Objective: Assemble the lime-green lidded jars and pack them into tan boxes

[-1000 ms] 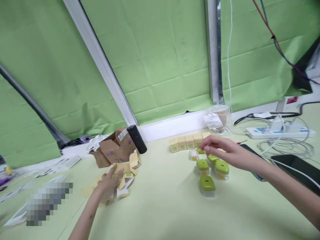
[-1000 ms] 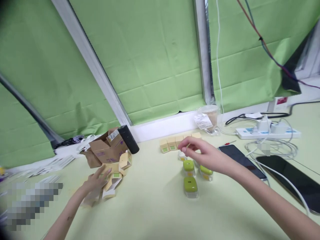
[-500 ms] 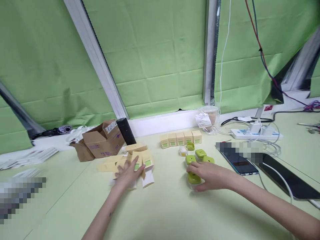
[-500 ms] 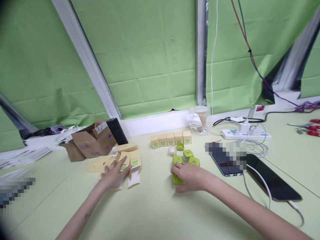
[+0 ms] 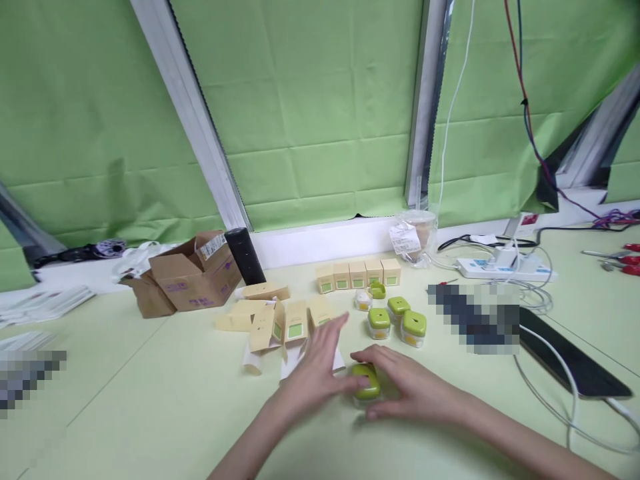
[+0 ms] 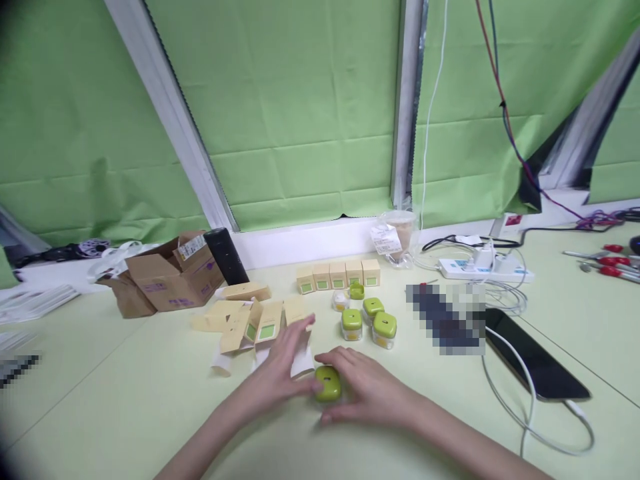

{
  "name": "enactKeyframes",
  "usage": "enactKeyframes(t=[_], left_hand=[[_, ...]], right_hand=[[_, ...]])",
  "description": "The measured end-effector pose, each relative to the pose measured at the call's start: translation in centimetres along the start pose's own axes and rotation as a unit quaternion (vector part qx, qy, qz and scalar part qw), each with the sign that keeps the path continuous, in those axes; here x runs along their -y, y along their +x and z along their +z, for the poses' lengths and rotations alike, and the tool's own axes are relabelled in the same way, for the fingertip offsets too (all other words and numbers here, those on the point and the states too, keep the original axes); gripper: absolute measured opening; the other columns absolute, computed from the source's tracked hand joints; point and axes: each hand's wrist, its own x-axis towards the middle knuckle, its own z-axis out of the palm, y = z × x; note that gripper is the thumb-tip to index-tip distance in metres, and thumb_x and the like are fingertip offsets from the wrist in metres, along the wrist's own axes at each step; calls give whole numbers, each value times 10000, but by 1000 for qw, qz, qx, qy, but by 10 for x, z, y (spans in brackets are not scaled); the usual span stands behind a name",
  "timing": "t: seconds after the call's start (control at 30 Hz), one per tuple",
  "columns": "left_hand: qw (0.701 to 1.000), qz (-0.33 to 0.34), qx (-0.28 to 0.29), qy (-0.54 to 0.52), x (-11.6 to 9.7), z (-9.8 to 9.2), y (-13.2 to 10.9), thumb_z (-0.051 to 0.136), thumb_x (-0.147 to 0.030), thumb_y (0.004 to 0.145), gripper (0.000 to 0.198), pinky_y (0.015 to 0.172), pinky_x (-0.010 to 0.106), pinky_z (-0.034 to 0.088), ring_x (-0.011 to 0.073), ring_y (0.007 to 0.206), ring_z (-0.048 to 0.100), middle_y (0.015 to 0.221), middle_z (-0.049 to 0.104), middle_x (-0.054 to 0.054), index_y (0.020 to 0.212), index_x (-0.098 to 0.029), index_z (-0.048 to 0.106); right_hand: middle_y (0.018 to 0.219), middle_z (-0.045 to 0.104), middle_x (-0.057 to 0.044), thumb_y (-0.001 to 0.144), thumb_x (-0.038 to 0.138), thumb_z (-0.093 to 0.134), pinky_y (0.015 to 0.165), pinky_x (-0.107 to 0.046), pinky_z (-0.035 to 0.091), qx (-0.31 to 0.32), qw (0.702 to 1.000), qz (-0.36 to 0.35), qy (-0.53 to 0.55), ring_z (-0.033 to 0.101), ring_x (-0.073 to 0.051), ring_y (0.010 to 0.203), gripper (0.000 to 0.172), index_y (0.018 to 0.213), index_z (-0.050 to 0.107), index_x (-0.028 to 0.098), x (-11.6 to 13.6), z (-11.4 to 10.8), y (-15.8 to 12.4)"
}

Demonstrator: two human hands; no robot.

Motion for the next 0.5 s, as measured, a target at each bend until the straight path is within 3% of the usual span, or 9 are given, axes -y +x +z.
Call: enactKeyframes(t=[0.07,0.13,0.2,0.3,0.4,0.5], left_hand=[[998,28,41,-39,-6,12,-10,695,-571,607,955,1059,509,267,340,1340,251,1426,356,115,1405,-269,265],[997,24,47,-55,-7,23,-17,684,-485,667,842,1071,488,260,319,1331,274,1412,374,100,1386,-277,298],[995,-9,51,-84,-5,30,-21,626,-408,742,735,1054,443,301,287,1288,353,1407,375,94,1384,-285,288],[986,-75,68,-132,0,35,-23,591,-385,771,726,1010,403,358,255,1187,467,1342,435,103,1397,-281,237],[977,-114,84,-160,5,36,-25,603,-404,757,730,1005,409,355,260,1177,471,1290,479,105,1387,-269,260],[974,-113,82,-178,5,36,-26,603,-396,755,635,1001,397,357,265,1195,453,1302,478,93,1329,-275,360]], right_hand=[[1115,616,-68,865,267,476,864,-316,448,-63,996,41,-47,574,-204,1024,261,1119,516,223,-15,-20,-3],[1070,640,-54,857,167,394,842,-303,440,-154,956,169,-186,582,-196,1002,252,1063,524,230,-38,-46,-8],[1000,653,-119,810,119,391,805,-392,423,-187,917,255,-243,588,-274,953,259,1019,530,181,-66,-69,-16],[697,653,-139,766,90,390,715,-445,408,-197,874,342,-283,600,-339,815,189,848,548,153,-100,-83,-28],[615,627,-128,754,94,388,682,-425,408,-202,858,370,-295,599,-337,780,164,749,532,171,-116,-81,-34],[782,655,-144,770,121,384,740,-436,412,-216,869,339,-290,587,-335,888,171,820,538,177,-111,-78,-30]])
